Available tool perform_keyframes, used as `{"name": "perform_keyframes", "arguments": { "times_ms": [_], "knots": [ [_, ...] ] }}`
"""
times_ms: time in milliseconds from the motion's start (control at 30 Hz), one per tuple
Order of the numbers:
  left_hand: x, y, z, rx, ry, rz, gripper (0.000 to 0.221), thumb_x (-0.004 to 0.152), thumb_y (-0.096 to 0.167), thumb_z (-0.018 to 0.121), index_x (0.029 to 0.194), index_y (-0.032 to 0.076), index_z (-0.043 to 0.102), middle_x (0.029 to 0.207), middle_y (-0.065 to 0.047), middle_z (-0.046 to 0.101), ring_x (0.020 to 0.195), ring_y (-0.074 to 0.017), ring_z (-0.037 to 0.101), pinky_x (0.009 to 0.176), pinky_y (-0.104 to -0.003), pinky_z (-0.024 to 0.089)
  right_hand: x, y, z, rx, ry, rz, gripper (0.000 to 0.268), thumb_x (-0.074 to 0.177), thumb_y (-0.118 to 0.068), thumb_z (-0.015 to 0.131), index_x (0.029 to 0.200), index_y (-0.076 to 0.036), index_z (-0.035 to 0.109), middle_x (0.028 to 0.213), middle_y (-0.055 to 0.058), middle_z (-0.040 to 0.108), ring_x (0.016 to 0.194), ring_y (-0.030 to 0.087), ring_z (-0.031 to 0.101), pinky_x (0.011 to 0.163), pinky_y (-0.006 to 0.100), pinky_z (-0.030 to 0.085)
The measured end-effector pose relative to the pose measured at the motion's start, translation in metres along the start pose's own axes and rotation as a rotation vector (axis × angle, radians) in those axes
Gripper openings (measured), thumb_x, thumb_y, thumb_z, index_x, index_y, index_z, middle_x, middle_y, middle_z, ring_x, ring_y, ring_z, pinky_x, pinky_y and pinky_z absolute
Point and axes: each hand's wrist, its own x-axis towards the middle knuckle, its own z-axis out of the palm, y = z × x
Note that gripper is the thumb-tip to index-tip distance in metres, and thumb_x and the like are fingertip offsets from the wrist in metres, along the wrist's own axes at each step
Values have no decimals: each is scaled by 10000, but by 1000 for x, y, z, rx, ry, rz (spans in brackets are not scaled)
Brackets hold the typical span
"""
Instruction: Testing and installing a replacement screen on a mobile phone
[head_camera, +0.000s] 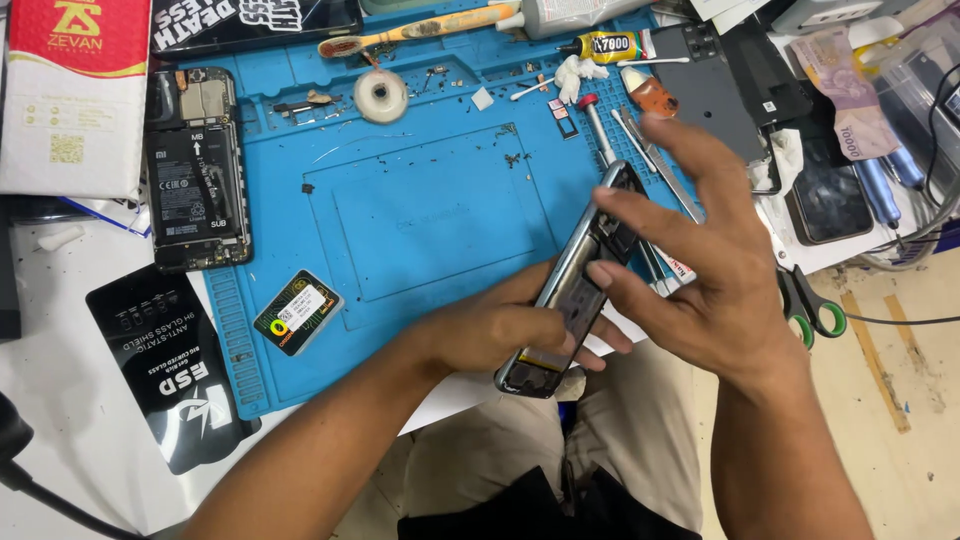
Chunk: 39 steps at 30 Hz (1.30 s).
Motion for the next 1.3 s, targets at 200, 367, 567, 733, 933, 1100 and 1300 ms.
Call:
{"name": "perform_keyframes", "arguments": {
  "times_ms": [200, 367, 567, 733, 933, 1100, 1300],
  "knots": [
    [-2, 9, 7, 33, -10, 25, 542, 855, 81, 479, 1391, 24, 422, 1279, -190, 546, 1126, -286, 672, 880, -451, 631, 13, 1, 4, 159, -149, -104, 224, 988, -142, 680, 1190, -45, 680, 1445, 256, 545, 1383, 485, 515, 1181, 598, 456],
    [6, -8, -5, 46, -18, -63, 437, 854, 87, 505, 1279, 6, 442, 1130, -244, 685, 874, -294, 673, 763, -410, 595, 9, 5, 9, 146, -136, -96, 187, 981, -148, 681, 1124, -31, 708, 1317, 174, 645, 1308, 440, 556, 1108, 542, 517],
    [5, 0, -2, 27, 14, -158, 431, 841, 84, 505, 1267, 46, 447, 1054, -203, 655, 754, -257, 625, 715, -370, 558, 3, 10, 11, 141, -121, -127, 169, 985, -130, 656, 1078, -1, 713, 1189, 153, 695, 1219, 441, 583, 1075, 527, 520],
    [5, 0, -3, 86, -7, -142, 517, 841, 116, 491, 1344, 14, 431, 1046, -206, 649, 727, -247, 631, 698, -377, 550, 2, 11, 14, 155, -106, -135, 158, 1008, -104, 605, 1044, 7, 711, 1110, 142, 701, 1141, 421, 604, 1060, 520, 525],
    [6, 0, -2, 150, -24, -132, 440, 849, 143, 524, 1258, 10, 431, 1027, -182, 661, 731, -235, 651, 691, -375, 558, -4, 12, 11, 174, -121, -83, 164, 1014, -86, 587, 1065, 11, 709, 1087, 135, 703, 1155, 425, 598, 1047, 488, 522],
    [3, 9, 4, 321, -28, -113, 703, 804, 327, 616, 1415, 67, 385, 996, -113, 541, 778, -231, 654, 668, -340, 564, -8, 9, 8, 220, -162, 39, 248, 907, -167, 765, 1107, -28, 722, 1154, 98, 711, 1249, 371, 582, 1076, 460, 508],
    [4, 11, 5, 466, -88, -75, 580, 833, 338, 605, 1303, 54, 420, 799, -89, 560, 711, -185, 573, 665, -346, 501, 3, -14, -6, 244, -257, 324, 167, 830, -147, 792, 963, -53, 754, 1065, 71, 742, 1245, 305, 622, 1059, 427, 505]
  ]
}}
